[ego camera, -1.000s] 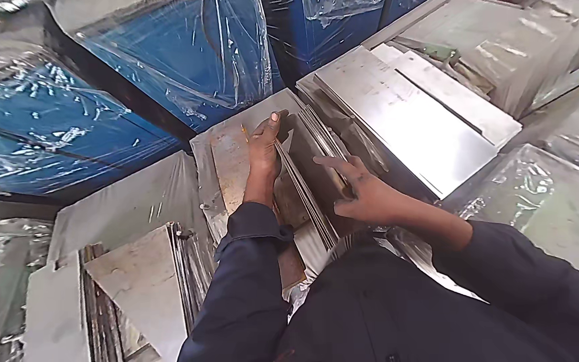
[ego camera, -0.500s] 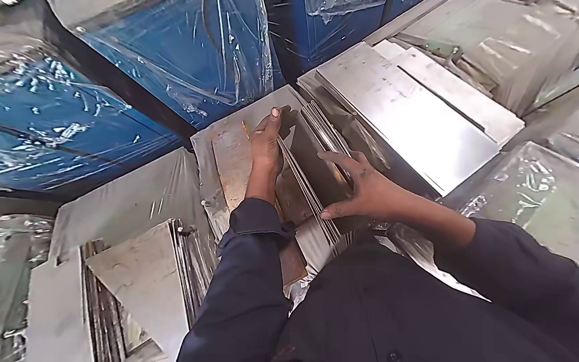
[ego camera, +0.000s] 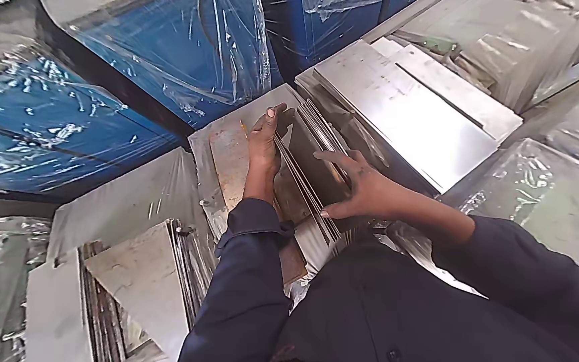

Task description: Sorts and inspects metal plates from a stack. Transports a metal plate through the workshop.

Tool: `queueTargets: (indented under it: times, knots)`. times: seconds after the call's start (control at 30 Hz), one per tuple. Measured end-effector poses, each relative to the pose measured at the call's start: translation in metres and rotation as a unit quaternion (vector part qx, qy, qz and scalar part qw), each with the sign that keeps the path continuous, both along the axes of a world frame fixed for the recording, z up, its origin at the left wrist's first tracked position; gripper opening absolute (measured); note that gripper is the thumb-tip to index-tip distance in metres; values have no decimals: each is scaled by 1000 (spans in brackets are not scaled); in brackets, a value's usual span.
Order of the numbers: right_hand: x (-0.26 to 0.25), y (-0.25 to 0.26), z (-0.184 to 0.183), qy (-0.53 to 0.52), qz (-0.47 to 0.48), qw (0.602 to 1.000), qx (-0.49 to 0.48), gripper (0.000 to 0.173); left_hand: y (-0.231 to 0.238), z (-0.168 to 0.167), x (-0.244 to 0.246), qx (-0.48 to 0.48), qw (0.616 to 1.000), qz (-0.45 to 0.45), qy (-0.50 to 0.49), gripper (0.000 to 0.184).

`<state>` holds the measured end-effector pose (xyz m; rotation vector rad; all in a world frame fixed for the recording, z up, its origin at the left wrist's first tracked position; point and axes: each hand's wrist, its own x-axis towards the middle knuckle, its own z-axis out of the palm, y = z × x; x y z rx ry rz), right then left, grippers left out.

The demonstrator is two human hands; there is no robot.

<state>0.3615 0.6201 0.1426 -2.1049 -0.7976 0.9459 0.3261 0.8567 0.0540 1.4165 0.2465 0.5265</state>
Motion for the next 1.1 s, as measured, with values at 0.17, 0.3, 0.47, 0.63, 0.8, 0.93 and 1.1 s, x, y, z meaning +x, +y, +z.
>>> queueTargets:
  times: [0.17,0.3,0.47,0.63,0.8,0.93,1.1]
  knots:
    - [1,-1,-1,0,2,1000,6,105,3,-2,-2,-25,1000,-8,-11,53]
    - [3,-2,-4,4,3,1000,14,105,3,1,-4,-31,1000,-1,-2,47]
    - [3,-5,0,7,9,1000,17,98,-1,8,-3,-35,999,7,3,43]
    - [1,-5,-1,4,7,999,33,88,-3,9,-2,-37,999,9,10,42]
    - [-11,7,-2,-14,1,1000,15,109,-5,8,0,-36,999,14,7,43]
    - [-17,14,2,-19,24,1000,2,109,-4,8,-2,-18,1000,21,5,45]
    - [-19,13,0,-17,24,999,27,107,-3,8,-17,-25,1000,3,1,48]
